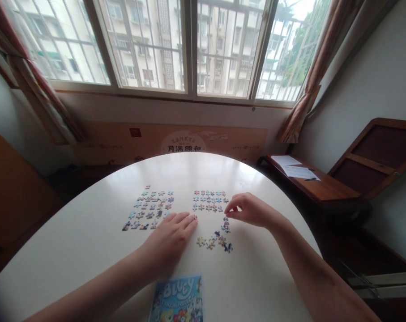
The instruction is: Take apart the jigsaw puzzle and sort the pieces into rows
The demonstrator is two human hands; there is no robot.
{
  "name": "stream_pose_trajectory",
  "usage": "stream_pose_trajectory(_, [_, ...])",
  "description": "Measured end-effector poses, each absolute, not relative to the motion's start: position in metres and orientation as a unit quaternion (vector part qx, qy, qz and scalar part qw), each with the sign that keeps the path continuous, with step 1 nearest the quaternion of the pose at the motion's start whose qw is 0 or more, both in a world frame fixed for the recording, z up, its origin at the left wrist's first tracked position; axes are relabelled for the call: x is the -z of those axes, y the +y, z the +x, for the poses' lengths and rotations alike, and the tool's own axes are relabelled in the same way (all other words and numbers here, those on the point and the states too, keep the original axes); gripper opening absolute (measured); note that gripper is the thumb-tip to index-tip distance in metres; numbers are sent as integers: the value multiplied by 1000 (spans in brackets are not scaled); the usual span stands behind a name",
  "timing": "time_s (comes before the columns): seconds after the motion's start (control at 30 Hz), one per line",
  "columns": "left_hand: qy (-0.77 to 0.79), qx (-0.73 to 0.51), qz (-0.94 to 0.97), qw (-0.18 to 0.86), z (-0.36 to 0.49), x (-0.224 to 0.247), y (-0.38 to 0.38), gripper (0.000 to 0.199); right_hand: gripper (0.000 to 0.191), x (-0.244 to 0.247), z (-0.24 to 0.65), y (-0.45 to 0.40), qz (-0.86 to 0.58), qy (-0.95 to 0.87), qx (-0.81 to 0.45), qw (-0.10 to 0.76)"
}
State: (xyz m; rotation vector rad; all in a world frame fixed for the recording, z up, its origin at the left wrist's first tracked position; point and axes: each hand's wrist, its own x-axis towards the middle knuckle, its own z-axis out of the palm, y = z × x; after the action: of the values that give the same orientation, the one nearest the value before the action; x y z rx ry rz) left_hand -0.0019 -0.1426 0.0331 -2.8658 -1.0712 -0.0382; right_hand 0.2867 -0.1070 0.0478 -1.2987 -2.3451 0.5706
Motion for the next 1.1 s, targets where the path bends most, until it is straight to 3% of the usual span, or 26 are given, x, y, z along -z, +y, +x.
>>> stream_pose_trajectory(0.17, [-344,12,-939,25,-2,-36,-143,73,14,-44,284,-108,-447,-846,-253,144])
stream_pose_trajectory(0.4, [-358,18,-933,27,0,-36,-143,51,15,-33,295,-95,-498,-823,-207,181])
stream_pose_trajectory(0.9, [-350,24,-936,34,-3,-30,-141,58,16,-21,295,-88,-522,-813,-149,213])
stream_pose_trajectory(1.1, [-367,24,-930,22,0,-38,-142,47,16,-20,293,-86,-521,-817,-134,209])
